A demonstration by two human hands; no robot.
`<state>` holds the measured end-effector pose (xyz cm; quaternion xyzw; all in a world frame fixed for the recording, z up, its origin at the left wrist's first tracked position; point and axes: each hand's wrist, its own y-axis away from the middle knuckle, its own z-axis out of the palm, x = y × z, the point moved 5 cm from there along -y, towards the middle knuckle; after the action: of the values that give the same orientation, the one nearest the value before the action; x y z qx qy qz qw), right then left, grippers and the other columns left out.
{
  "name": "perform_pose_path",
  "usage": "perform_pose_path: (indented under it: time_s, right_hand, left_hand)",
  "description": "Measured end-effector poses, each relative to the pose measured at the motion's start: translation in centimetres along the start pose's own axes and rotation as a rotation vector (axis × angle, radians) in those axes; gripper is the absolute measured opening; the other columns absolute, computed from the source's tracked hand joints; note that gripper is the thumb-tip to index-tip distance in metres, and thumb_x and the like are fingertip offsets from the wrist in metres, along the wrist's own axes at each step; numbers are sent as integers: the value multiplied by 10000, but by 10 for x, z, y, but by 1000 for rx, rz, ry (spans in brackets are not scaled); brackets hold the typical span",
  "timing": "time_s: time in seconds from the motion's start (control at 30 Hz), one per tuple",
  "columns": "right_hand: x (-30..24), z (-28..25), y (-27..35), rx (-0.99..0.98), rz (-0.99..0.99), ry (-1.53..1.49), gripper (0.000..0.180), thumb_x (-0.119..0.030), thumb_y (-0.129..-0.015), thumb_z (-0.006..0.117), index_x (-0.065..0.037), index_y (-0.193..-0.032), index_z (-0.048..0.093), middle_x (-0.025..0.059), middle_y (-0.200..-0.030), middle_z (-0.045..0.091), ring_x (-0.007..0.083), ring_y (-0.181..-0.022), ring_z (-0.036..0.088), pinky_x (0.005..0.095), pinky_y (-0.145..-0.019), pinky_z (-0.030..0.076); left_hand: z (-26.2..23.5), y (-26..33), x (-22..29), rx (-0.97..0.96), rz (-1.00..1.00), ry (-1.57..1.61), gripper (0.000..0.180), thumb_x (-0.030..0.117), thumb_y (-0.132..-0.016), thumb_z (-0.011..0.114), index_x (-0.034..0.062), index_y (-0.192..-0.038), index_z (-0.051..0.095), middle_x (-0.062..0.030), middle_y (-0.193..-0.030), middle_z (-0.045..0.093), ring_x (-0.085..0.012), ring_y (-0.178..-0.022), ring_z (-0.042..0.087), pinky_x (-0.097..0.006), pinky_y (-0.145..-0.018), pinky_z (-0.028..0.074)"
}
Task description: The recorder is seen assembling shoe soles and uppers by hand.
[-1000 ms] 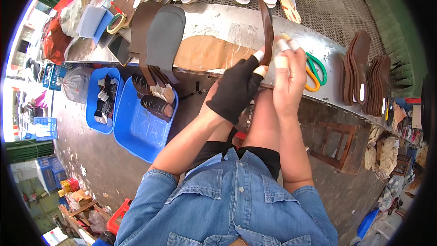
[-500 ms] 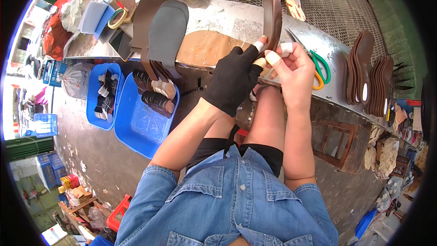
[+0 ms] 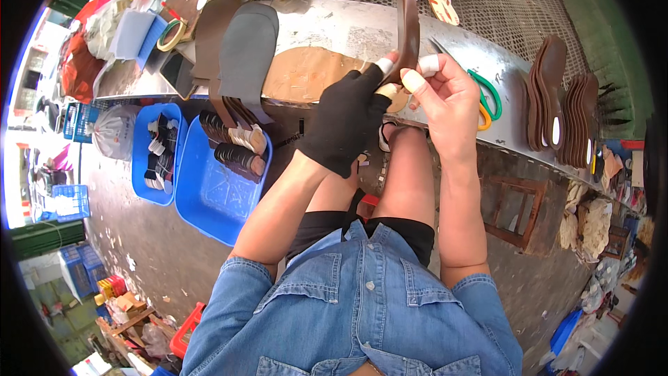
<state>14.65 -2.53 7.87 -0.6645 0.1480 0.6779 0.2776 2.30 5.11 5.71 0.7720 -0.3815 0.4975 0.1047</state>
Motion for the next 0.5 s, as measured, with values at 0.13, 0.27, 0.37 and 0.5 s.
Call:
perform_pose_path:
  time_s: [0.13, 0.27, 0.37, 0.5]
  right_hand:
    - [-10, 1, 8, 3, -85, 51, 75, -2, -824, 652, 13, -852, 585, 0, -764, 605, 38, -681, 564, 184, -634, 461]
    - [-1, -4, 9, 23, -42, -34, 83, -8, -818, 661, 18, -854, 591, -1, -761, 607, 37, -661, 556, 186, -619, 461]
    - [-9, -1, 11, 57, -61, 99, 97, -14, -806, 675, 22, -851, 596, 9, -740, 615, 41, -641, 555, 192, -591, 462]
    - [-17, 8, 7, 92, -7, 216, 104, -17, -791, 687, 28, -840, 607, 24, -711, 625, 48, -625, 565, 199, -571, 467]
  left_hand:
    - [-4, 3, 3, -80, -87, 178, 478, 162, -876, 568, 136, -1341, 460, -199, -859, 633, -272, -739, 637, -350, -688, 491]
    - [-3, 6, 12, -159, -80, 255, 451, 199, -906, 555, 87, -1333, 460, -170, -803, 650, -196, -673, 623, -303, -662, 489]
    - [-2, 6, 11, -196, -86, 237, 446, 199, -906, 551, 68, -1323, 463, -159, -805, 658, -181, -655, 624, -297, -639, 492]
    - [-1, 3, 9, -208, -181, 245, 425, 201, -907, 548, 52, -1300, 479, -157, -796, 655, -173, -643, 622, -298, -621, 491]
